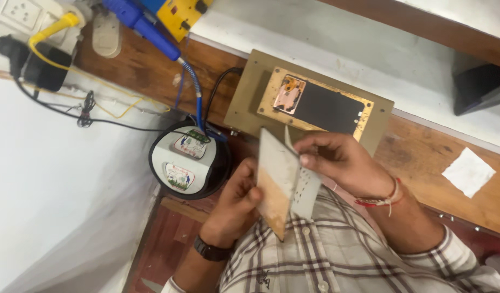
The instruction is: The person separates a damaged screen from a mobile device using a heating station and a thin wire, then handles the screen and uses a screwdriver to work on the device.
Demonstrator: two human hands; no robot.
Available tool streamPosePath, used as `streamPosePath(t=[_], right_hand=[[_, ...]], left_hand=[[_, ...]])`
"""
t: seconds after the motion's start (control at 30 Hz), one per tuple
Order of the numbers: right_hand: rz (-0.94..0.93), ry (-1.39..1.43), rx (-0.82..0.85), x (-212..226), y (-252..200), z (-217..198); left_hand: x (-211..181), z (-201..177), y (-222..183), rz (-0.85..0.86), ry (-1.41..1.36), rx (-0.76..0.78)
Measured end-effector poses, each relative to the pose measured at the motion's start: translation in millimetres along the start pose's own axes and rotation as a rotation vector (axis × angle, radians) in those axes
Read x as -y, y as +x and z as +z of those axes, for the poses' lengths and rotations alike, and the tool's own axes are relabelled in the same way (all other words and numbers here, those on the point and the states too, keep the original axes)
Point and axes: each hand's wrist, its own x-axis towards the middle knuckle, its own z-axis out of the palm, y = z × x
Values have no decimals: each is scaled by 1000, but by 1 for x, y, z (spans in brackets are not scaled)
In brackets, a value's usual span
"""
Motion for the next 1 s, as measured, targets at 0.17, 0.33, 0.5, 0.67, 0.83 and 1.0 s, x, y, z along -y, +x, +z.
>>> streamPosePath(t=[0.17, 0.33, 0.5, 0.67, 0.83, 1.0], right_hand=[[-24, 110, -330, 1, -48, -43], [-86, 373, -817, -16, -43, -127], [-264, 233, -1078, -52, -39, -175], [-319, 37, -1002, -72, -68, -146], [-418, -314, -1005, -40, -71, -99], [-491, -259, -912, 4, -61, -44]], left_hand=[[-12, -22, -12, -9, -41, 14], [-21, -41, -11, 59, -34, -106], [-28, -20, 5, -24, -94, -138], [-36, 0, 22, 25, 3, -104], [-38, 0, 25, 91, 85, -25], [-32, 1, 29, 29, -55, 83]])
